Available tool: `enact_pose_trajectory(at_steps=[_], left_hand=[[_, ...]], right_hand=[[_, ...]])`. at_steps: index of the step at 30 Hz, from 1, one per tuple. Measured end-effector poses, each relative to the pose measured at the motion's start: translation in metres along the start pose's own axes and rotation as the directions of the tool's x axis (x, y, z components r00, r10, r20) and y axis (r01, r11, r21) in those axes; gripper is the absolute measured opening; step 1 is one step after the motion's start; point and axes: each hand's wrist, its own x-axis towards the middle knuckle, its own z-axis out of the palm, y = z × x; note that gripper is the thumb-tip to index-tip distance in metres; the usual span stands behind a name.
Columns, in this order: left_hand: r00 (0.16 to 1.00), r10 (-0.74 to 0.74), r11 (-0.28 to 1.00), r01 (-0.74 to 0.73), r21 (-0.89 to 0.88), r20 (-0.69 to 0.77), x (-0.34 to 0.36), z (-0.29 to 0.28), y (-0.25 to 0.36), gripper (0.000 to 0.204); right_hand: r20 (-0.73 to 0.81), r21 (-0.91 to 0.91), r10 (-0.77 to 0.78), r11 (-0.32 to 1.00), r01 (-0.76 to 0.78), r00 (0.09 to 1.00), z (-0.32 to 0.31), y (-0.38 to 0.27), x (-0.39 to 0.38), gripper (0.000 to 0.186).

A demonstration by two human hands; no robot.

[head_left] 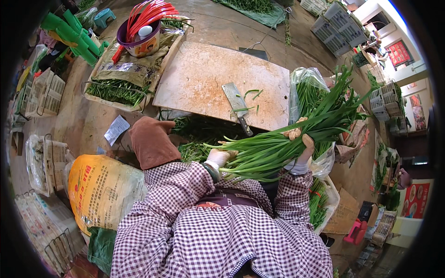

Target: The person gathers green onions, trims the ends with a knife, and ties them into bundles using red rubber bands. The finished bundles are placed into a white crate.

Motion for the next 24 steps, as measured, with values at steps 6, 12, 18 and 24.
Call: enact_pose_trajectory(at_steps=[6,12,18,24], left_hand=[[0.997,0.007,1.0,-0.007,-0.004,0.073,0.004,-0.006,-0.003,0.018],[0.937,0.139,0.981,-0.173,0.082,0.321,0.007,-0.018,0.003,0.022],[0.957,-0.023,1.0,0.017,0.023,0.29,0.0,-0.022,0.017,0.005],[0.865,0.041,0.993,0.018,-0.112,0.5,-0.006,-0.03,0.023,0.011]], right_hand=[[0.025,0.003,0.017,1.0,-0.017,1.0,0.008,0.004,-0.002,0.051],[0.088,-0.041,0.073,0.997,-0.07,0.993,0.004,0.002,-0.005,0.046],[0.097,0.013,-0.054,0.998,0.053,0.994,0.001,-0.005,-0.001,0.05],[0.081,-0.059,-0.043,0.997,0.048,0.996,-0.007,-0.011,-0.001,0.053]])
